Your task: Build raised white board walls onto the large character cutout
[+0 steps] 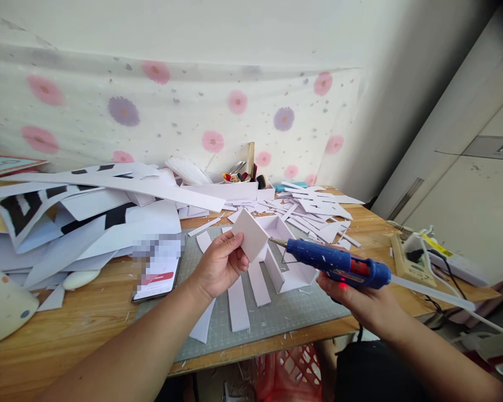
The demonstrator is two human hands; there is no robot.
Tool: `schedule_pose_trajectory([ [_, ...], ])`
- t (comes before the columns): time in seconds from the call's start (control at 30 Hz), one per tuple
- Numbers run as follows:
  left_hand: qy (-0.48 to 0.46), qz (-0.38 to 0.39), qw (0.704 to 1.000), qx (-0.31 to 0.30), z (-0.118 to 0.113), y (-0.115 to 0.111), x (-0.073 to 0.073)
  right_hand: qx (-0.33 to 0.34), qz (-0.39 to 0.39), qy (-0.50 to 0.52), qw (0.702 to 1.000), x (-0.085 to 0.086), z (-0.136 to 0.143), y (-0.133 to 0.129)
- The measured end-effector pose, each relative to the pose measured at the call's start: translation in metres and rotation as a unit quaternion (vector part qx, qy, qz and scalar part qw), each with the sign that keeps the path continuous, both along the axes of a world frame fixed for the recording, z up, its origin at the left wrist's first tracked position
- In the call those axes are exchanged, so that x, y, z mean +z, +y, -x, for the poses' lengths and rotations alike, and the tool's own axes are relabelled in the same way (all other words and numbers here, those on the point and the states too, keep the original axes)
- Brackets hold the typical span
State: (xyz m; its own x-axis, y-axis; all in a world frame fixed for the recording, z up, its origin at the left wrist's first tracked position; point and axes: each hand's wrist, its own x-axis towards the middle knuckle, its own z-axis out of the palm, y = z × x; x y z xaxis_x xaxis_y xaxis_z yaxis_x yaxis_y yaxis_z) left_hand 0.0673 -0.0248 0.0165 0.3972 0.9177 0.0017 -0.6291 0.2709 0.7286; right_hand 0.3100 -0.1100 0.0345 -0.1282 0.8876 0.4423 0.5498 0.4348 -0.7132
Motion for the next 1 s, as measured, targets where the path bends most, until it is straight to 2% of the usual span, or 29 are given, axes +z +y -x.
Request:
schedule_pose_trajectory([
  [0.23, -0.008, 0.005, 1.0, 0.001, 0.0, -0.001, 0.001, 0.005, -0.048, -0.046, 0.998, 0.002, 0.003, 0.0],
  [0.53, -0.022, 0.001, 1.0, -0.008, 0.001, -0.002, 0.0, 0.053, -0.026, -0.049, 0.997, 0.009, 0.01, -0.001],
  [0.7, -0.025, -0.003, 1.0, -0.006, 0.001, -0.001, -0.001, 0.073, -0.038, -0.067, 0.994, 0.011, 0.014, -0.002],
  [1.0, -0.022, -0.004, 1.0, 0.002, 0.0, -0.002, 0.001, 0.101, 0.009, -0.063, 0.993, 0.014, 0.019, -0.001],
])
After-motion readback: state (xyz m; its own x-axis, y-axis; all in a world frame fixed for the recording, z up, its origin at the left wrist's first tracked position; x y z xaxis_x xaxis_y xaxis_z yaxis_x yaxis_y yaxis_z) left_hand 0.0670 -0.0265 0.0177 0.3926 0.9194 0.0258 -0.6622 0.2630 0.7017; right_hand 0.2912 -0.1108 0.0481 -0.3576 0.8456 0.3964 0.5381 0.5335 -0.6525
